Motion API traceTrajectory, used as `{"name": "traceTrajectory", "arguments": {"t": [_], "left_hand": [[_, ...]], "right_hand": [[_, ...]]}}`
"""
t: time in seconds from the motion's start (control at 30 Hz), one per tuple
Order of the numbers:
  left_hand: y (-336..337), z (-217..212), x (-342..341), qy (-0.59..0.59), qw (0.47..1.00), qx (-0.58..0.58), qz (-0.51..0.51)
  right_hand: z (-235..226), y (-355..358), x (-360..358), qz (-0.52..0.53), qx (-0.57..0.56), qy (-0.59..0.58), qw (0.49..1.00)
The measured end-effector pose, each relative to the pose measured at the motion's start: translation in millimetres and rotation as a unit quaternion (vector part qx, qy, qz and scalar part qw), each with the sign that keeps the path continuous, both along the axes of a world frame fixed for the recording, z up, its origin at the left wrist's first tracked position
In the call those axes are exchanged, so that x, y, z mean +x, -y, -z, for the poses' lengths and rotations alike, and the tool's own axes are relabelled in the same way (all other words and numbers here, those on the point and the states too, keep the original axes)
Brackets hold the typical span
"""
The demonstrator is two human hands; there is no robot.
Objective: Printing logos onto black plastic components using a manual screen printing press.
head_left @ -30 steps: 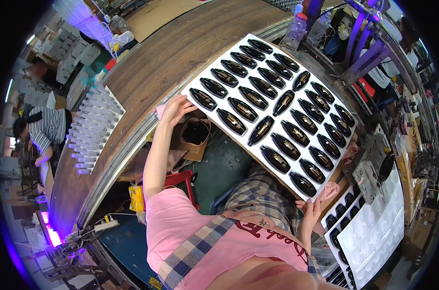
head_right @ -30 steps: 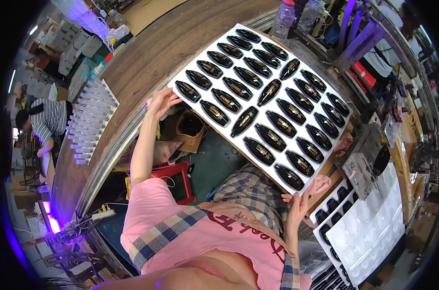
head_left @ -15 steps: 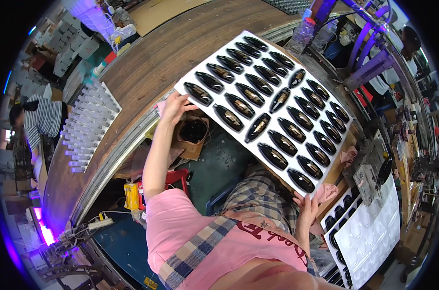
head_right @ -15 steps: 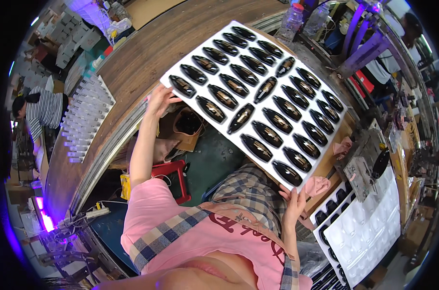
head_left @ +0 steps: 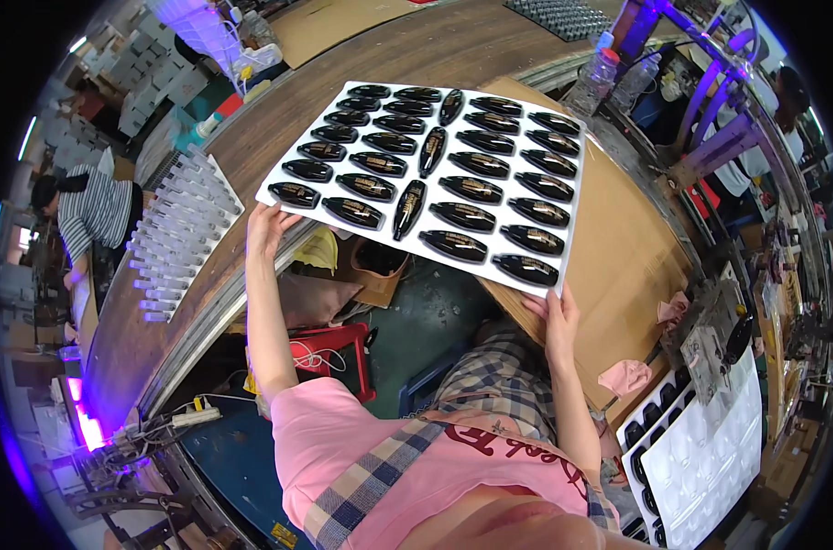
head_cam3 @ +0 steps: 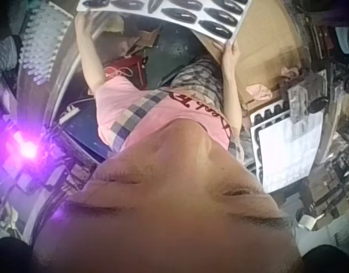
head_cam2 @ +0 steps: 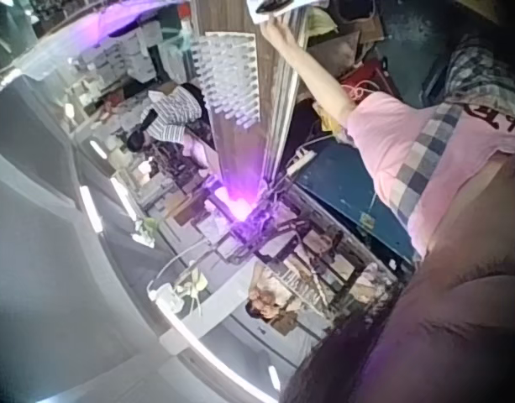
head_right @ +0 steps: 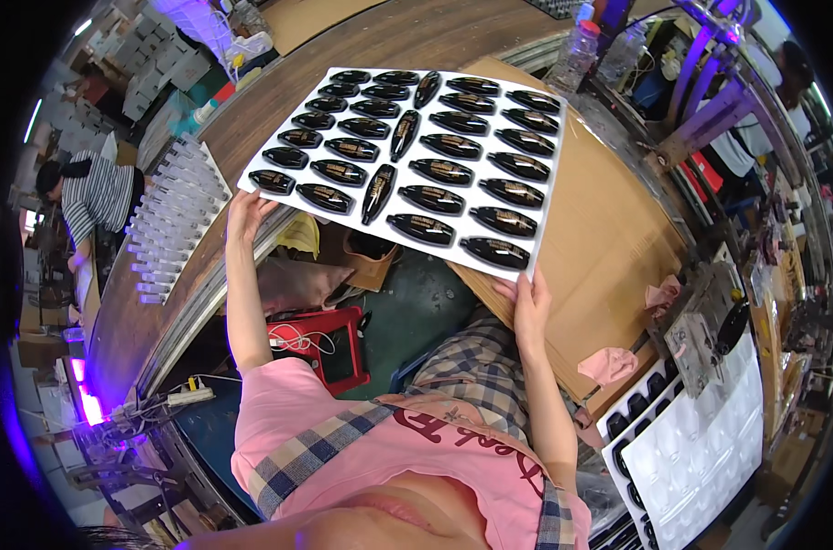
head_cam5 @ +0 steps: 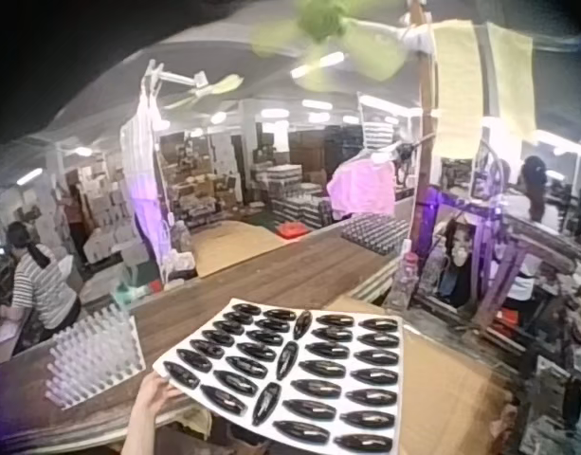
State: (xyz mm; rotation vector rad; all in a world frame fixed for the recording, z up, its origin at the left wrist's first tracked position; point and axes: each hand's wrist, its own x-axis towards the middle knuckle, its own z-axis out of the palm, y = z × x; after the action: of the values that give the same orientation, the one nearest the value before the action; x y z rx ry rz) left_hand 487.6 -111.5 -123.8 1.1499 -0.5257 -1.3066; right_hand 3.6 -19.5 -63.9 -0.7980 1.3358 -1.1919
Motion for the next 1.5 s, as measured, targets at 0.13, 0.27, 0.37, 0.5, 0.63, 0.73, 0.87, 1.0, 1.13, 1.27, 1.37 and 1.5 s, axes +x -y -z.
{"name": "traceTrajectory", "arguments": {"t": [0.13,0.27,0.37,0.5,0.63,0.73,0.87,1.0,1.13,1.27,1.37,1.5], "left_hand": [[-13,5,16,-0.022,0.999,0.006,-0.047],[-30,20,26,-0.034,0.993,-0.008,-0.114],[-37,20,20,-0.029,0.985,0.006,-0.172],[-54,25,13,-0.060,0.975,-0.002,-0.215],[-64,36,8,-0.078,0.965,-0.022,-0.249],[-64,48,13,-0.086,0.958,-0.031,-0.273],[-51,54,28,-0.119,0.948,-0.039,-0.293],[-22,66,33,-0.172,0.931,-0.038,-0.320],[-3,85,30,-0.190,0.920,-0.046,-0.340],[24,92,15,-0.202,0.920,-0.042,-0.332],[46,95,-6,-0.223,0.915,-0.043,-0.334],[73,109,-24,-0.251,0.904,-0.032,-0.345]], "right_hand": [[15,47,6,-0.044,-0.021,-0.012,0.999],[11,99,16,-0.098,-0.009,-0.023,0.995],[21,141,21,-0.147,-0.008,-0.025,0.989],[27,192,36,-0.173,0.015,-0.038,0.984],[42,235,50,-0.197,0.039,-0.041,0.979],[42,254,65,-0.210,0.066,-0.047,0.974],[49,278,90,-0.200,0.070,-0.033,0.977],[66,297,101,-0.196,0.062,0.074,0.976],[56,282,111,-0.161,0.088,0.106,0.977],[62,263,92,-0.183,0.072,0.130,0.972],[58,241,84,-0.212,0.070,0.146,0.964],[47,201,93,-0.267,0.073,0.133,0.952]]}}
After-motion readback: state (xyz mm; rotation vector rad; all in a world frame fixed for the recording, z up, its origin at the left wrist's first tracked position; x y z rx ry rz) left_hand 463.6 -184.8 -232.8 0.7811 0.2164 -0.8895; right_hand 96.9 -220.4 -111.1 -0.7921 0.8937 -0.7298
